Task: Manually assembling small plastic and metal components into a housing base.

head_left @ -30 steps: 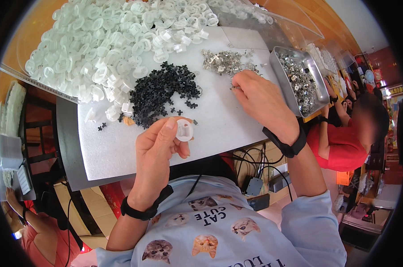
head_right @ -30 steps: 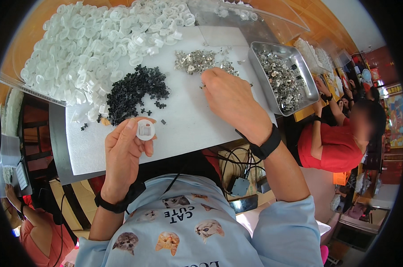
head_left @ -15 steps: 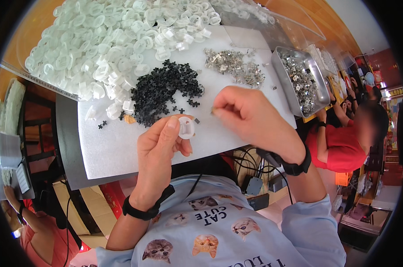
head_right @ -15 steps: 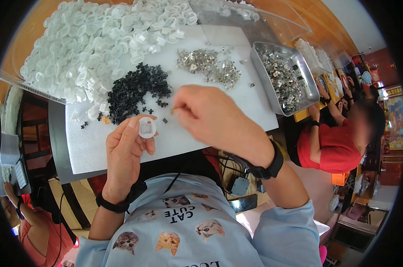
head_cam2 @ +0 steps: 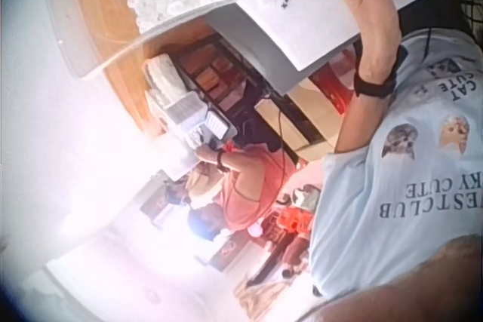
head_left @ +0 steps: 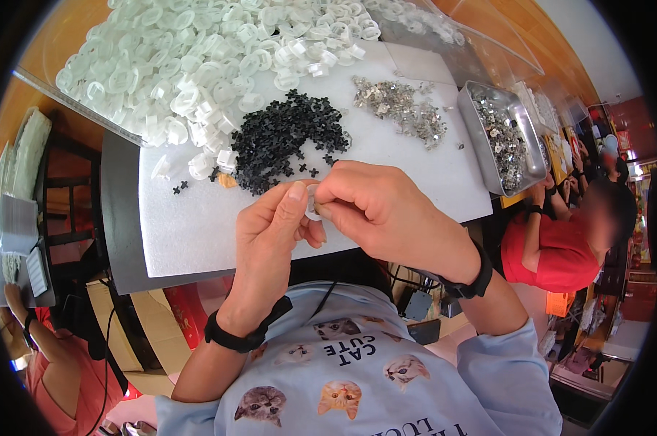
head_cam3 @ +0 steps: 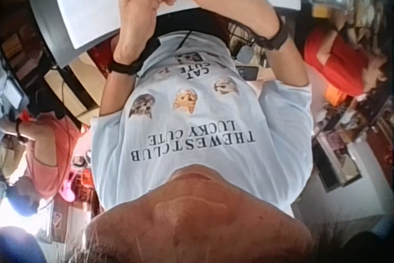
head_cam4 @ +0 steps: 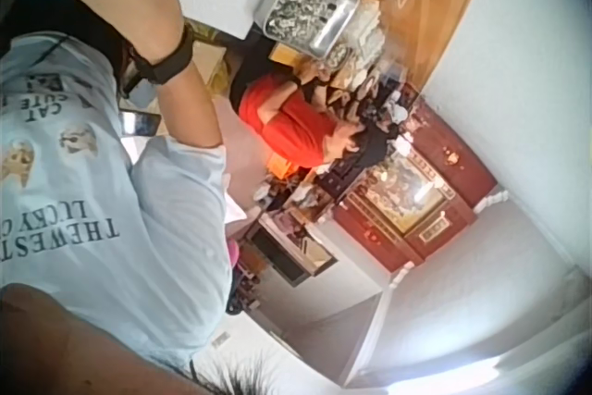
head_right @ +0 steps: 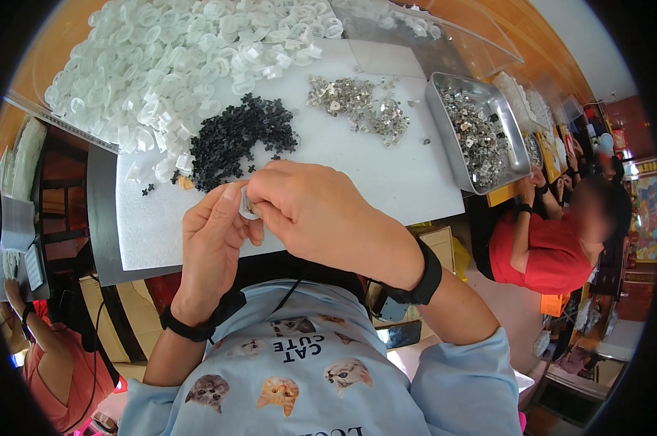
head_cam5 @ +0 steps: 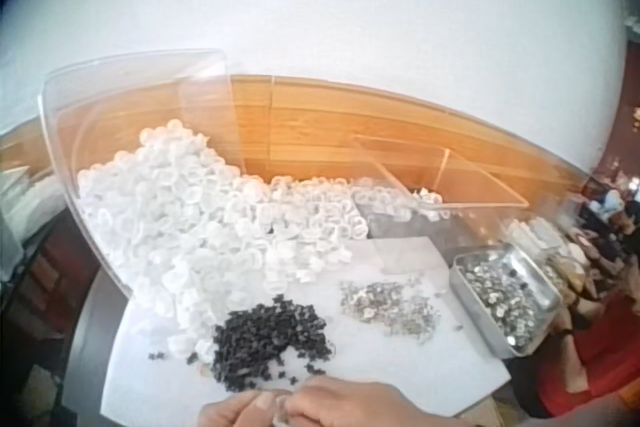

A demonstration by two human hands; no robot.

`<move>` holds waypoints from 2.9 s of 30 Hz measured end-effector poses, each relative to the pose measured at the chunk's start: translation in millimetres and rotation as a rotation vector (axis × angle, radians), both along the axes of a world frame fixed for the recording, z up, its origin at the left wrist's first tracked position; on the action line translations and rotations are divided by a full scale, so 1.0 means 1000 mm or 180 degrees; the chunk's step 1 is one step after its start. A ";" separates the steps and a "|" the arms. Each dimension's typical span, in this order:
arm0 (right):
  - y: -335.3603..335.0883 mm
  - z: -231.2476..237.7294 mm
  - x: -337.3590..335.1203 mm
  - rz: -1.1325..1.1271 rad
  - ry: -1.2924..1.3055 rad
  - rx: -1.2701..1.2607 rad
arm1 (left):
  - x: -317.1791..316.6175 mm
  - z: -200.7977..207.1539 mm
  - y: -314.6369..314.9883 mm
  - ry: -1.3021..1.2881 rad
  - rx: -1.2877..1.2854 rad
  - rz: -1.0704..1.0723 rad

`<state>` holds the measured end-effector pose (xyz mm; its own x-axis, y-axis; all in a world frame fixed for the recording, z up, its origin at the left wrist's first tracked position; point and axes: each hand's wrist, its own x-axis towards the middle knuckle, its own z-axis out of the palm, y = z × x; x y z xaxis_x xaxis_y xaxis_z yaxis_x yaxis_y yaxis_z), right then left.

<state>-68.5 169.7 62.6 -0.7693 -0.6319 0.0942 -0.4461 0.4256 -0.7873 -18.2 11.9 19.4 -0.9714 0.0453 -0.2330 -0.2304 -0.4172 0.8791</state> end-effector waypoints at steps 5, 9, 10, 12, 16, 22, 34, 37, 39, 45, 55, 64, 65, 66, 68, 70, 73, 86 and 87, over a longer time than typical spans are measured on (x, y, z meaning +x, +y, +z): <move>-0.005 -0.005 0.005 -0.0328 -0.0322 -0.0292 | 0.000 -0.002 -0.002 -0.0019 0.0151 0.0042; -0.001 -0.009 0.008 -0.0207 0.0189 -0.0157 | 0.000 -0.002 -0.003 0.0021 0.0226 -0.0008; 0.000 -0.009 0.009 -0.0140 0.0378 -0.0111 | 0.000 -0.002 -0.003 0.0053 0.0244 -0.0048; 0.001 -0.012 0.013 -0.0084 0.0678 0.0036 | -0.001 0.001 -0.001 -0.0001 0.0287 0.0010; 0.004 -0.009 0.023 0.0107 0.1139 0.0691 | -0.002 0.000 -0.003 -0.0110 0.0394 0.0103; 0.004 -0.025 0.021 -0.0251 0.1184 -0.0154 | -0.003 0.002 0.000 -0.0023 0.0282 0.0149; -0.012 -0.034 0.021 -0.0842 0.0372 -0.0893 | 0.000 -0.008 0.004 0.0155 0.0209 0.0417; -0.013 -0.036 0.023 -0.0827 0.0372 -0.0947 | 0.002 -0.008 0.004 0.0210 -0.0058 0.0397; -0.013 -0.034 0.024 -0.0838 0.0217 -0.0936 | 0.003 -0.008 0.005 0.0278 -0.0036 0.0435; -0.015 -0.038 0.024 -0.0870 0.0153 -0.1057 | 0.003 -0.010 0.006 0.0356 0.0059 0.0432; -0.014 -0.044 0.028 -0.0808 -0.0213 -0.1320 | 0.006 -0.017 0.006 0.0631 -0.0410 0.0419; -0.013 -0.047 0.028 -0.0817 -0.0278 -0.1329 | 0.007 -0.015 0.006 0.0684 -0.0310 0.0416; -0.014 -0.047 0.028 -0.0814 -0.0278 -0.1323 | 0.007 -0.016 0.006 0.0683 -0.0304 0.0420; -0.014 -0.047 0.028 -0.0811 -0.0306 -0.1301 | 0.008 -0.017 0.007 0.0854 -0.0533 0.0438; -0.013 -0.045 0.030 -0.0800 -0.0336 -0.1275 | 0.009 -0.017 0.009 0.1022 -0.0761 0.0465; -0.012 -0.040 0.033 -0.0820 -0.0494 -0.1225 | 0.011 -0.013 0.010 0.1172 -0.1172 0.0444; -0.011 -0.035 0.036 -0.0835 -0.0640 -0.1137 | 0.012 -0.015 0.009 0.1309 -0.1359 0.0380; -0.013 -0.010 -0.034 0.0087 0.1070 0.0772 | 0.016 -0.002 -0.010 0.0604 0.0288 0.0744; -0.016 -0.011 -0.037 0.0185 0.1140 0.1081 | 0.017 -0.003 -0.013 0.0629 0.0329 0.0783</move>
<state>-105.2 154.1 51.8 -0.6889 -0.7136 0.1276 -0.6937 0.5979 -0.4015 -0.8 -1.5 16.5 -0.9822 -0.1825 -0.0454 0.0591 -0.5286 0.8468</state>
